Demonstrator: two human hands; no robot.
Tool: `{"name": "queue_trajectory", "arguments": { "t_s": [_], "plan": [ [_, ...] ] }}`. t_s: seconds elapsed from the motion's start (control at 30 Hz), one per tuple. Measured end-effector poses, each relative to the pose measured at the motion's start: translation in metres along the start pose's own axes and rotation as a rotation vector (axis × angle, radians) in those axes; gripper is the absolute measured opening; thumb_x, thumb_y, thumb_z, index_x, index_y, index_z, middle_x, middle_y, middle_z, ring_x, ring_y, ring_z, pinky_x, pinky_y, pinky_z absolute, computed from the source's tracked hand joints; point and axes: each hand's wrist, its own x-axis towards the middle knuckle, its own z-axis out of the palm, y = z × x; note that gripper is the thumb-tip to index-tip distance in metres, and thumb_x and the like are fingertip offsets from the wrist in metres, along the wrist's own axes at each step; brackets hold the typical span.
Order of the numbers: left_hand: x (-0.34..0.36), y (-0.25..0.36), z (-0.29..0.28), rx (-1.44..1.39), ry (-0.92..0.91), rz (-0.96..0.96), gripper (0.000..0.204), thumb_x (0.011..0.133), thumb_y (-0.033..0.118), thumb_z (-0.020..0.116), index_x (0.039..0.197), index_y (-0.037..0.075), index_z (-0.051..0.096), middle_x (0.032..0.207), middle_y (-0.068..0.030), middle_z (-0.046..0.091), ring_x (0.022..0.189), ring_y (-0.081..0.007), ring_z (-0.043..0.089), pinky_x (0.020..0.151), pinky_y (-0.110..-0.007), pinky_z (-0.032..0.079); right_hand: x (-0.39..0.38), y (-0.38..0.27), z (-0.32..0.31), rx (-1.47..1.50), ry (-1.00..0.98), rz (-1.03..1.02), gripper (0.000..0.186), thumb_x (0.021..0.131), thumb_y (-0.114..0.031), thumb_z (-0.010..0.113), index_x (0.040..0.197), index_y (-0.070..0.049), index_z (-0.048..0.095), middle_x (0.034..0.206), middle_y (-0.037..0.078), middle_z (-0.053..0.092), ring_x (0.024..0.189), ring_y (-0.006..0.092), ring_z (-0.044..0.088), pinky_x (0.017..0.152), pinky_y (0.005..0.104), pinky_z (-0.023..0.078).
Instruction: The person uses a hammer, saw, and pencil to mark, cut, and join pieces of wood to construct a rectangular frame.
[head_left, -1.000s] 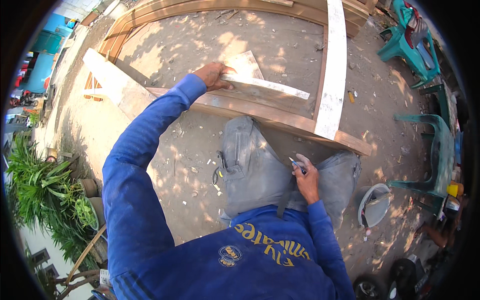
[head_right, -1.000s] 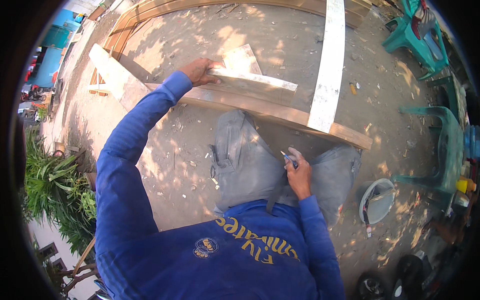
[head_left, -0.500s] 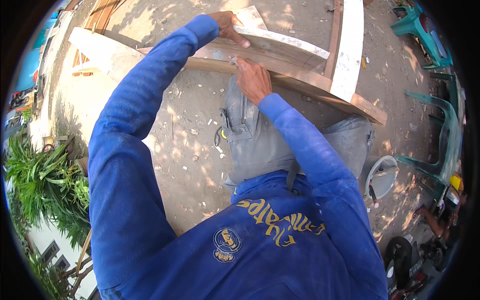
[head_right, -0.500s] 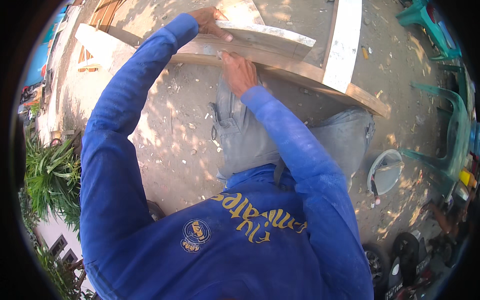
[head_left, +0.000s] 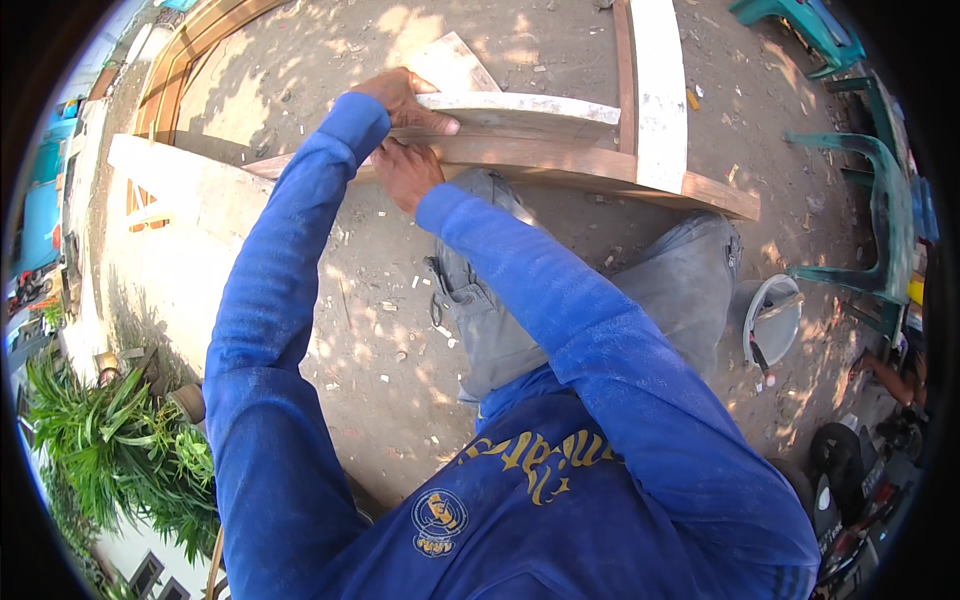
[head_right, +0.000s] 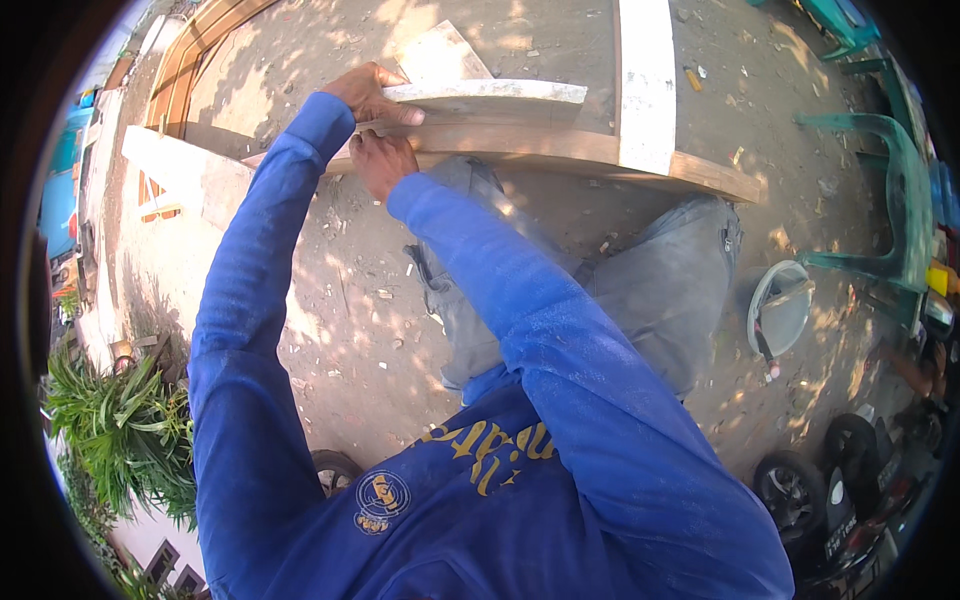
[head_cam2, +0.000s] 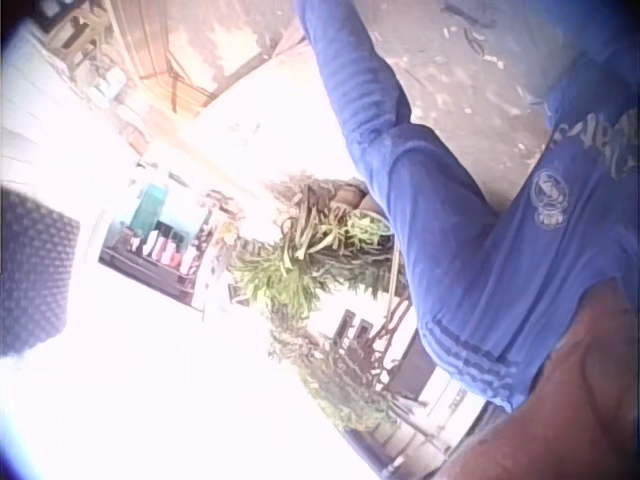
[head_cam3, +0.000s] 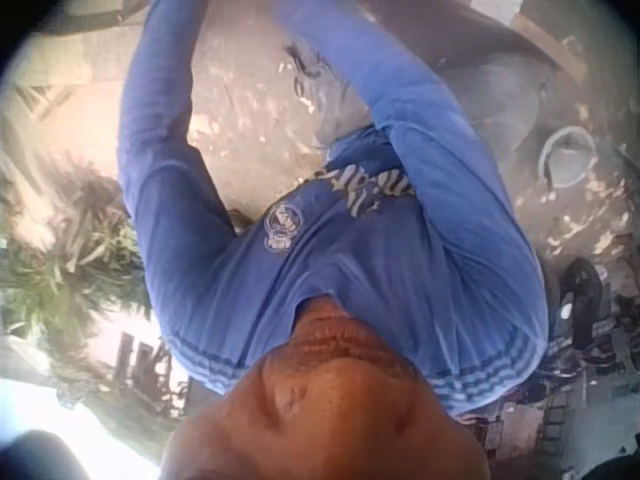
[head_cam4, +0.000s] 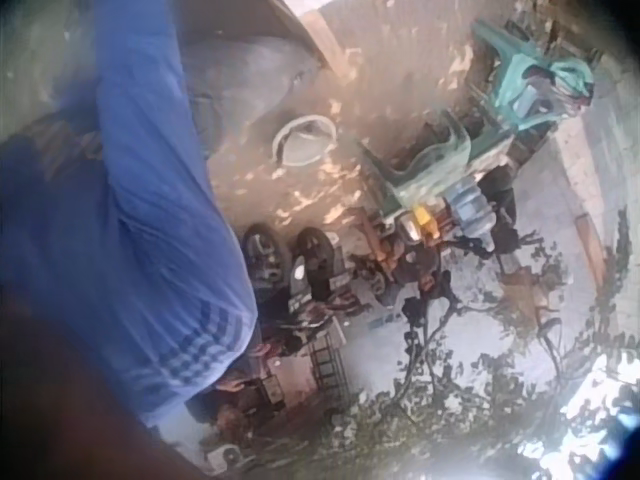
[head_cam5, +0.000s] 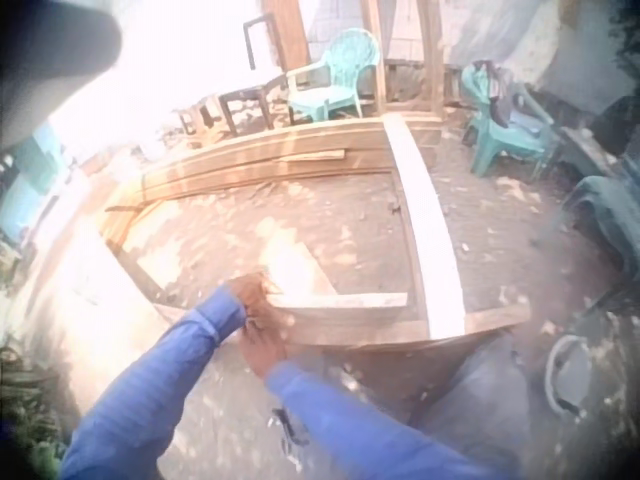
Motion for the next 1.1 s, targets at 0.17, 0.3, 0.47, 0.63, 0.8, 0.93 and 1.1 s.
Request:
{"name": "queue_trajectory", "arguments": {
  "t_s": [0.17, 0.3, 0.47, 0.63, 0.8, 0.93, 1.1],
  "plan": [
    [0.005, 0.004, -0.001, 0.041, 0.006, 0.032, 0.058, 0.068, 0.045, 0.094, 0.112, 0.01, 0.079, 0.1, -0.0046, 0.078, 0.094, -0.0183, 0.068, 0.087, -0.034, 0.052, -0.014, 0.022, -0.024, -0.056, -0.046, 0.068, 0.02, 0.095, -0.012, 0.052, 0.104, -0.001, 0.065, 0.104, 0.018, 0.07, 0.088, 0.0375, 0.072, 0.073, 0.0501, 0.057],
    [-0.002, 0.01, -0.006, 0.026, -0.068, 0.082, 0.062, 0.068, 0.049, 0.092, 0.116, 0.012, 0.077, 0.108, -0.0069, 0.076, 0.104, -0.0231, 0.067, 0.093, -0.036, 0.05, -0.054, 0.049, -0.07, -0.114, -0.034, 0.127, 0.021, 0.093, -0.012, 0.054, 0.106, 0.001, 0.065, 0.099, 0.019, 0.071, 0.078, 0.0389, 0.072, 0.069, 0.0505, 0.058],
    [0.0, 0.009, -0.005, 0.046, -0.093, 0.127, 0.066, 0.068, 0.055, 0.09, 0.119, 0.016, 0.077, 0.116, -0.0086, 0.075, 0.113, -0.028, 0.066, 0.099, -0.038, 0.05, -0.1, 0.093, -0.126, -0.172, 0.031, 0.234, 0.023, 0.093, -0.011, 0.056, 0.109, 0.0, 0.068, 0.097, 0.019, 0.07, 0.083, 0.0386, 0.073, 0.07, 0.0489, 0.058],
    [-0.005, 0.009, -0.007, 0.006, -0.072, 0.078, 0.053, 0.072, 0.039, 0.093, 0.115, 0.011, 0.078, 0.103, -0.0029, 0.078, 0.098, -0.0171, 0.068, 0.093, -0.033, 0.049, -0.129, 0.123, -0.163, -0.156, 0.116, 0.283, 0.022, 0.094, -0.012, 0.056, 0.108, -0.001, 0.068, 0.096, 0.019, 0.07, 0.08, 0.0397, 0.071, 0.069, 0.0495, 0.057],
    [0.0, -0.011, -0.011, -0.115, -0.14, 0.049, 0.053, 0.073, 0.034, 0.094, 0.117, 0.011, 0.077, 0.104, -0.0015, 0.078, 0.095, -0.012, 0.066, 0.091, -0.03, 0.049, -0.153, 0.147, -0.191, -0.204, 0.154, 0.438, 0.022, 0.094, -0.012, 0.057, 0.111, -0.003, 0.069, 0.092, 0.019, 0.07, 0.078, 0.0408, 0.07, 0.068, 0.0516, 0.056],
    [0.016, -0.003, -0.009, -0.169, -0.125, -0.002, 0.048, 0.071, 0.028, 0.095, 0.11, 0.005, 0.078, 0.099, -0.0014, 0.077, 0.09, -0.0131, 0.065, 0.085, -0.031, 0.051, -0.201, 0.139, -0.25, 0.014, 0.303, 0.575, 0.025, 0.096, -0.012, 0.056, 0.118, -0.006, 0.067, 0.094, 0.021, 0.071, 0.079, 0.0415, 0.069, 0.071, 0.0517, 0.054],
    [0.002, -0.013, 0.001, -0.203, -0.104, 0.063, 0.04, 0.074, 0.01, 0.09, 0.11, 0.002, 0.077, 0.096, -0.0003, 0.075, 0.088, -0.0092, 0.065, 0.084, -0.03, 0.053, -0.304, 0.146, -0.31, 0.225, 0.49, 0.817, 0.028, 0.097, -0.015, 0.057, 0.123, -0.007, 0.065, 0.095, 0.02, 0.072, 0.073, 0.0369, 0.07, 0.071, 0.0459, 0.054]
  ]
}}
